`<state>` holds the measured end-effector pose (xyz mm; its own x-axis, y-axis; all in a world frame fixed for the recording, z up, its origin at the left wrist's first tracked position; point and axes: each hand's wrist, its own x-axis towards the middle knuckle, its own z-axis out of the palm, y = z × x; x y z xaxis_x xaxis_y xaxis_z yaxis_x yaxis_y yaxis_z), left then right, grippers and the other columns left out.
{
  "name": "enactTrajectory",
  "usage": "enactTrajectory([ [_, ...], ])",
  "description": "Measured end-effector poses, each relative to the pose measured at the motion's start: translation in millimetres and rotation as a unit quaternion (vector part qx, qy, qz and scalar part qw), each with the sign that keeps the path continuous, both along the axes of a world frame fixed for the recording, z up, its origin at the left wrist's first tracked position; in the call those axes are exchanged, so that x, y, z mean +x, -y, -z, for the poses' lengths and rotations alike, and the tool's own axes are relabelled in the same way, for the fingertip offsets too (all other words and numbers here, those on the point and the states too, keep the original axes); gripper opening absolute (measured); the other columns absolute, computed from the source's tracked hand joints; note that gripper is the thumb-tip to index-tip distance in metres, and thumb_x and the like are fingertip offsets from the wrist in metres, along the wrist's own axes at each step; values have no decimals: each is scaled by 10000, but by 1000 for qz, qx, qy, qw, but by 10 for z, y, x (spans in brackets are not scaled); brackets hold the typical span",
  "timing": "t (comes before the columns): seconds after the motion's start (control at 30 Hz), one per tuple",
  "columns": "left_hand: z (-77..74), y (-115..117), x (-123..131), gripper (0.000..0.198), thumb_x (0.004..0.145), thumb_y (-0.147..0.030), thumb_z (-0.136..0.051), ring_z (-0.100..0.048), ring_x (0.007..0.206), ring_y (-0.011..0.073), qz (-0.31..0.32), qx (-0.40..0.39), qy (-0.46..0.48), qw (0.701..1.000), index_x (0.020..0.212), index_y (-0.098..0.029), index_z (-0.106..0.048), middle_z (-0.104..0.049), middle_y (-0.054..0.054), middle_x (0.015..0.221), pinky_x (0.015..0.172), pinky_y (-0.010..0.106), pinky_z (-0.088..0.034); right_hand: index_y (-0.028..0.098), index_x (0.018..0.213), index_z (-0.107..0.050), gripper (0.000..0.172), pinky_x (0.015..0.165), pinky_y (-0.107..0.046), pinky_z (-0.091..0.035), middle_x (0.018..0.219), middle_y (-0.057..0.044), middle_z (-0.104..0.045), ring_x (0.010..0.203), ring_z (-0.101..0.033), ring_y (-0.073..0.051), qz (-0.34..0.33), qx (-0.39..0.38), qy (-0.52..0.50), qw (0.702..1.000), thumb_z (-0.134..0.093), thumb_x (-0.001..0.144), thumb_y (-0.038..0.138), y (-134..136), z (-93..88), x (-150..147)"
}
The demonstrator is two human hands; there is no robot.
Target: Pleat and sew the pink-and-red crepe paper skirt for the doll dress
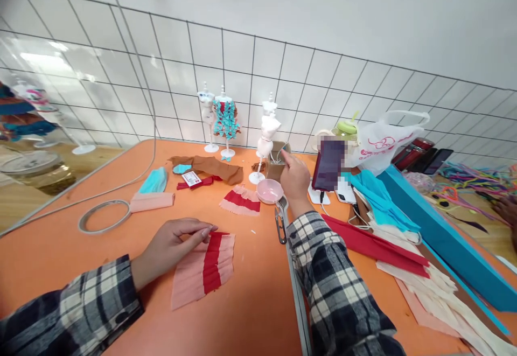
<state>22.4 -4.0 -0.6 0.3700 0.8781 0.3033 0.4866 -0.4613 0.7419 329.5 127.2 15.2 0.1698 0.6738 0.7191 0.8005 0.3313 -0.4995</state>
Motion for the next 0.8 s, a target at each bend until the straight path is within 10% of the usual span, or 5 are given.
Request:
enactTrajectory([
  [0.8, 55, -9, -1, 283, 934, -321, -577, -770, 808, 182, 0, 14, -9, 1000, 928, -191, -828, -830, 62, 921, 740, 251, -587, 196, 942, -736, 200, 729, -347, -451, 936, -84, -742, 856, -651, -254, 121, -54, 23, 991, -622, 860, 339, -103, -3, 165],
])
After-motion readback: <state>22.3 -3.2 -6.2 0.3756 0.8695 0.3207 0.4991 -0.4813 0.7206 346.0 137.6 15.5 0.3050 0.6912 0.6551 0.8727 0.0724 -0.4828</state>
